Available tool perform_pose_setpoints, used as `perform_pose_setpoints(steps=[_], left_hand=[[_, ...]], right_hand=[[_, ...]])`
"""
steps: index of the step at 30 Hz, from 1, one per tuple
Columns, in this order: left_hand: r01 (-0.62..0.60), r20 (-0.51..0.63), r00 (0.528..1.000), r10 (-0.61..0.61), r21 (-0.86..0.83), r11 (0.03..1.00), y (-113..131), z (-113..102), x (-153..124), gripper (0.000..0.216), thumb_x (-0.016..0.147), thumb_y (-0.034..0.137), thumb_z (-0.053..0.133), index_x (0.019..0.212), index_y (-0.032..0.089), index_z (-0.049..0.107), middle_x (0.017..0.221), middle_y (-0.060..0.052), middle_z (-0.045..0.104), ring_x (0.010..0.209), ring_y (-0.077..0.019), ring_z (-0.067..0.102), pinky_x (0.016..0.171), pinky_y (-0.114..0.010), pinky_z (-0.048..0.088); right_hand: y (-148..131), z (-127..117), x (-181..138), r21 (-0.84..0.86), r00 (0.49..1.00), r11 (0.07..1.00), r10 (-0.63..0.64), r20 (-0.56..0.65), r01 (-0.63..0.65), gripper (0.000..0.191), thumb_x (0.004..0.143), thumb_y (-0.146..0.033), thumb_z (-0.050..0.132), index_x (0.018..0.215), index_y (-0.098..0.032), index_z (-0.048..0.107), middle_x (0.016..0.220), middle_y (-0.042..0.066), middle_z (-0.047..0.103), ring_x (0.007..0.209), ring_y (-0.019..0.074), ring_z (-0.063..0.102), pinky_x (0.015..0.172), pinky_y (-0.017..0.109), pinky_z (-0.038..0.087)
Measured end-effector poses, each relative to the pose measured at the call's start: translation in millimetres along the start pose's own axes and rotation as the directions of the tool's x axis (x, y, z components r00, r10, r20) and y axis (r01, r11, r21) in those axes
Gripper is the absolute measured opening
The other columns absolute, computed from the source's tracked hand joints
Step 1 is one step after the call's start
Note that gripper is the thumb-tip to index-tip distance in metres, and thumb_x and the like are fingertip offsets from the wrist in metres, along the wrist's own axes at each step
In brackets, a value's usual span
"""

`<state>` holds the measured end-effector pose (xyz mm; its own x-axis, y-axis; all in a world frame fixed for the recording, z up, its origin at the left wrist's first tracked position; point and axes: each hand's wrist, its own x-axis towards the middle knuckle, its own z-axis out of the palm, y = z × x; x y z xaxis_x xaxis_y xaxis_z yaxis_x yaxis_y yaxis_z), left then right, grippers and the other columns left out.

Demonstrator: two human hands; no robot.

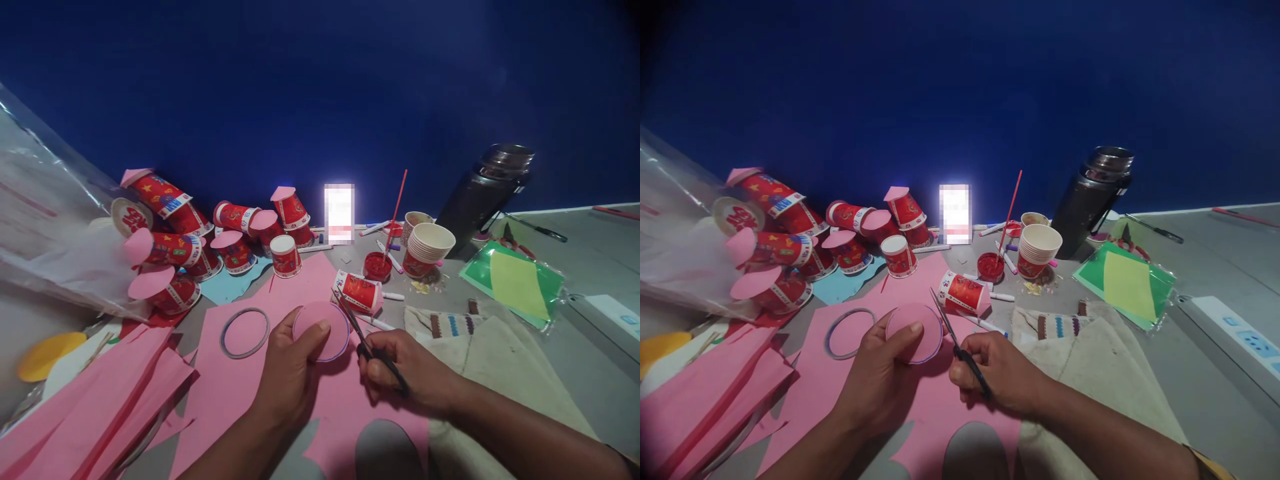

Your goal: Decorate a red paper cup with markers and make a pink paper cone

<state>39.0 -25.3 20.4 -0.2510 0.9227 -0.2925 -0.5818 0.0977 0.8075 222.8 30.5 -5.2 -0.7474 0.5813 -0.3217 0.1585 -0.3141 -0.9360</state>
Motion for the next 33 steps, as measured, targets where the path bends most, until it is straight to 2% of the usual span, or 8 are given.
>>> perform_pose_setpoints(steps=[10, 23, 33], left_hand=[[0.003, -0.033, 0.999, -0.004, -0.039, 0.999, 0.2, 2.9, 2.1, 0.029, 0.076, 0.025, 0.088, 0.097, 0.014, 0.072, 0.085, -0.006, 0.077, 0.076, -0.0216, 0.074, 0.077, -0.039, 0.064], [-0.010, -0.019, 1.000, 0.009, -0.016, 1.000, -1.9, 1.0, 2.2, 0.024, 0.079, 0.026, 0.086, 0.095, 0.014, 0.073, 0.081, -0.006, 0.077, 0.075, -0.0222, 0.074, 0.075, -0.038, 0.063], [-0.018, -0.033, 0.999, 0.017, -0.012, 1.000, -1.3, 1.7, 1.6, 0.023, 0.078, 0.025, 0.086, 0.093, 0.014, 0.072, 0.080, -0.004, 0.076, 0.075, -0.0209, 0.073, 0.077, -0.038, 0.063]], right_hand=[[6.9, -1.9, 1.4, 0.007, 1.000, 1.000, 0.028, -0.003, -0.027, 0.067, 0.067, -0.080, 0.082, 0.075, -0.017, 0.059, 0.057, 0.001, 0.066, 0.044, 0.0093, 0.052, 0.040, 0.018, 0.034], [3.4, 0.9, 1.9, 0.025, 0.993, 0.995, 0.095, -0.067, -0.093, 0.060, 0.059, -0.067, 0.091, 0.069, -0.018, 0.058, 0.057, 0.001, 0.068, 0.044, 0.0092, 0.055, 0.039, 0.017, 0.034], [3.3, 1.4, -0.2, 0.027, 0.997, 0.998, 0.065, -0.032, -0.064, 0.057, 0.063, -0.065, 0.090, 0.071, -0.018, 0.058, 0.057, 0.000, 0.067, 0.044, 0.0082, 0.053, 0.039, 0.016, 0.035]])
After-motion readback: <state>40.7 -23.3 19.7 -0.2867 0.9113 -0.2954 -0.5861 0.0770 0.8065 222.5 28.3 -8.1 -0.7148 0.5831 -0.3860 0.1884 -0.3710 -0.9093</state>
